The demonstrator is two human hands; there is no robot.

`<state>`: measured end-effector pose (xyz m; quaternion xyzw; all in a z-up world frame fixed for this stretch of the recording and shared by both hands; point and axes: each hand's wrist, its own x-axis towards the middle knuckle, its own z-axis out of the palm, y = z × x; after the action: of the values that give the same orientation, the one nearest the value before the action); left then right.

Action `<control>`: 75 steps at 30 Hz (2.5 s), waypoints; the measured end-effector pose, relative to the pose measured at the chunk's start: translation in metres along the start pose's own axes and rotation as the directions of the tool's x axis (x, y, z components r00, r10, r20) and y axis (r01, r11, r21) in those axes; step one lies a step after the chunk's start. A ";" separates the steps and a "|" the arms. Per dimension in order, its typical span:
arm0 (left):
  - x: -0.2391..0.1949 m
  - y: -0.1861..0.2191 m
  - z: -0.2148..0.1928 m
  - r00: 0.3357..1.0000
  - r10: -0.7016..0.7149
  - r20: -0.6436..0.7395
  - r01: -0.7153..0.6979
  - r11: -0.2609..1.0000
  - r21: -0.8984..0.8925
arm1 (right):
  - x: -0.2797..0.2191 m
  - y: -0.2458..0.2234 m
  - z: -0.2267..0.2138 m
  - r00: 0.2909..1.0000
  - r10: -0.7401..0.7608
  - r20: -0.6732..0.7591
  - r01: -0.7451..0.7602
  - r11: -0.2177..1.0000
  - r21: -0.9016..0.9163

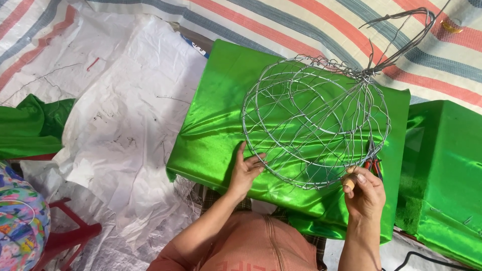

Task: Inspecting and adjusting a spherical wire frame using pliers on a green work surface.

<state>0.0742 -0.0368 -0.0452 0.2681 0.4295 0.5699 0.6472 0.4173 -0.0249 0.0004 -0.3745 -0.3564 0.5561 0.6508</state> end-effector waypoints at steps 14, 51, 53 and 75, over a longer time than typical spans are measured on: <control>-0.005 0.029 0.049 0.990 0.088 -0.110 -0.056 0.962 0.266 | 0.005 -0.008 -0.002 1.000 -0.015 0.008 0.014 0.999 0.040; -0.023 0.059 0.009 0.995 -0.082 -0.056 0.098 0.904 0.415 | 0.008 0.012 -0.042 1.000 0.015 -0.003 -0.015 0.999 -0.049; -0.024 0.050 -0.005 0.999 0.016 -0.039 0.007 0.853 0.522 | 0.004 0.003 -0.029 1.000 0.017 -0.012 -0.018 0.997 -0.072; -0.020 0.009 0.028 0.937 0.332 0.110 -0.149 0.095 0.984 | -0.141 0.058 0.067 0.976 -0.203 -0.075 0.142 0.863 -0.486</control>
<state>0.0940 -0.0498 -0.0187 0.6500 0.6897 0.2642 0.1788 0.3133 -0.1529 -0.0265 -0.5236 -0.4733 0.3664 0.6063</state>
